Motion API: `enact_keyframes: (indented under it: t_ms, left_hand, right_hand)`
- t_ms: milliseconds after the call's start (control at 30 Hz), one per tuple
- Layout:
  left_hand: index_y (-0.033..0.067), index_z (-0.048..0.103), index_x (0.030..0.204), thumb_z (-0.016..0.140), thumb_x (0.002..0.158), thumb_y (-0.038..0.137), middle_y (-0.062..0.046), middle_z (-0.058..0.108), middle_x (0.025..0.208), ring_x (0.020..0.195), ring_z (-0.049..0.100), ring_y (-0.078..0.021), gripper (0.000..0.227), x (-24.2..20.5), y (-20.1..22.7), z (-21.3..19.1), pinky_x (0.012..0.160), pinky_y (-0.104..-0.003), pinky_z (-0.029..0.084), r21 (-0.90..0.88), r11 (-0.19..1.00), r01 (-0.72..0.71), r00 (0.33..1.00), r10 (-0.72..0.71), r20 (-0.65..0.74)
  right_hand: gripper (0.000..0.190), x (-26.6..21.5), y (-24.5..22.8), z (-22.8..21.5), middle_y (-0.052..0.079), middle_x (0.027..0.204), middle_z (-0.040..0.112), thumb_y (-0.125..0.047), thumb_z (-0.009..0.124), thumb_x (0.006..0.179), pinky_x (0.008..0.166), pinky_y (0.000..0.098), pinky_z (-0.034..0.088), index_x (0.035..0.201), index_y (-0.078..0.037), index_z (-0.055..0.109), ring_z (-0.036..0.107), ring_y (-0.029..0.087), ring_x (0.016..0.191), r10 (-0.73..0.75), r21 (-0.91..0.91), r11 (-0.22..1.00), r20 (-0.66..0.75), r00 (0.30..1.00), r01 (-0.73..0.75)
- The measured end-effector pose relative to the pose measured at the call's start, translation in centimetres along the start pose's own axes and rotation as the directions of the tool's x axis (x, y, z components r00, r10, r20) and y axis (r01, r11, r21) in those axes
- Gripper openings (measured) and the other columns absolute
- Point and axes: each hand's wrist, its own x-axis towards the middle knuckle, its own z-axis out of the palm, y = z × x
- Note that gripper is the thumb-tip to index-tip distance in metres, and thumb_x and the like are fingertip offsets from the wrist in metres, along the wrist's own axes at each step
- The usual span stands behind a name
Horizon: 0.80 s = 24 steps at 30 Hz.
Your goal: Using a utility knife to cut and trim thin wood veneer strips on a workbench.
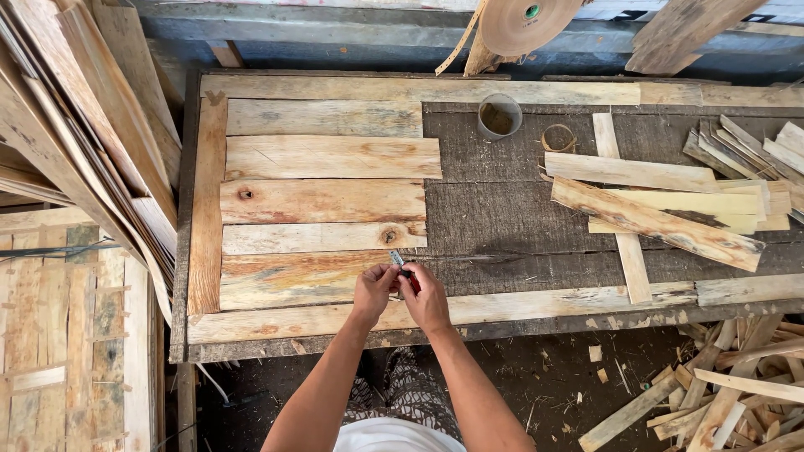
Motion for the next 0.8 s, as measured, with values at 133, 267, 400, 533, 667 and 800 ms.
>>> enact_keyframes:
  t_ms: [133,267,400,533,667,800]
  left_hand:
    - [-0.0014,0.073,0.096,0.067,0.102,0.02,-0.002,0.07,0.077,0.066,0.059,-0.008,0.023,0.5,-0.7,-0.4,0.062,-0.025,0.05,-0.004,1.0,-0.01,1.0,0.01,-0.004]
    - [-0.0005,0.073,0.096,0.067,0.102,0.02,-0.002,0.07,0.078,0.066,0.059,-0.0079,0.022,0.8,-1.1,-0.6,0.062,-0.025,0.05,-0.021,1.0,-0.017,1.0,0.017,-0.016]
    - [0.0007,0.072,0.097,0.066,0.1,0.019,-0.001,0.071,0.078,0.067,0.061,-0.0075,0.02,0.9,-0.9,-0.5,0.063,-0.024,0.051,0.001,1.0,-0.018,1.0,0.018,-0.025]
    - [0.0,0.072,0.096,0.066,0.101,0.02,-0.002,0.07,0.077,0.065,0.059,-0.0076,0.022,0.5,-0.7,-0.3,0.061,-0.024,0.05,0.033,0.999,-0.021,0.999,0.022,-0.038]
    - [-0.0008,0.072,0.095,0.067,0.102,0.02,-0.002,0.069,0.077,0.065,0.058,-0.0079,0.022,0.7,-1.1,-0.3,0.06,-0.025,0.049,-0.001,0.999,-0.039,0.999,0.039,-0.028]
    - [-0.0001,0.073,0.095,0.067,0.101,0.019,-0.002,0.07,0.077,0.065,0.06,-0.0078,0.021,0.8,-1.1,0.0,0.061,-0.025,0.052,-0.007,1.0,-0.023,0.999,0.023,-0.039]
  right_hand:
    - [0.025,0.1,-0.1,0.1,0.015,0.105,0.074,-0.013,0.071,0.094,0.075,0.0412,0.06,0.115,-0.004,0.064,0.075,0.033,0.092,-0.007,-0.012,1.0,0.009,1.0,0.007]
    - [0.025,0.3,-0.6,0.0,0.016,0.106,0.074,-0.014,0.072,0.094,0.075,0.0421,0.06,0.115,-0.004,0.064,0.075,0.034,0.092,0.029,-0.034,0.999,0.022,0.999,-0.029]
    - [0.025,0.4,-0.2,0.3,0.015,0.105,0.075,-0.014,0.072,0.093,0.074,0.0419,0.06,0.115,-0.004,0.063,0.076,0.033,0.09,0.037,-0.042,0.998,0.027,0.999,-0.036]
    - [0.025,0.5,-0.1,0.3,0.015,0.101,0.075,-0.015,0.072,0.093,0.071,0.04,0.061,0.115,-0.005,0.063,0.077,0.029,0.086,0.082,-0.027,0.996,0.052,0.995,-0.081]
    - [0.025,0.4,0.4,0.3,0.014,0.094,0.076,-0.017,0.072,0.094,0.066,0.0382,0.06,0.115,-0.006,0.063,0.078,0.026,0.08,0.155,-0.014,0.988,0.075,0.985,-0.154]
    - [0.03,0.2,1.5,0.5,0.013,0.091,0.077,-0.023,0.076,0.094,0.064,0.0385,0.06,0.114,-0.006,0.061,0.078,0.025,0.079,0.183,-0.049,0.982,0.061,0.981,-0.181]
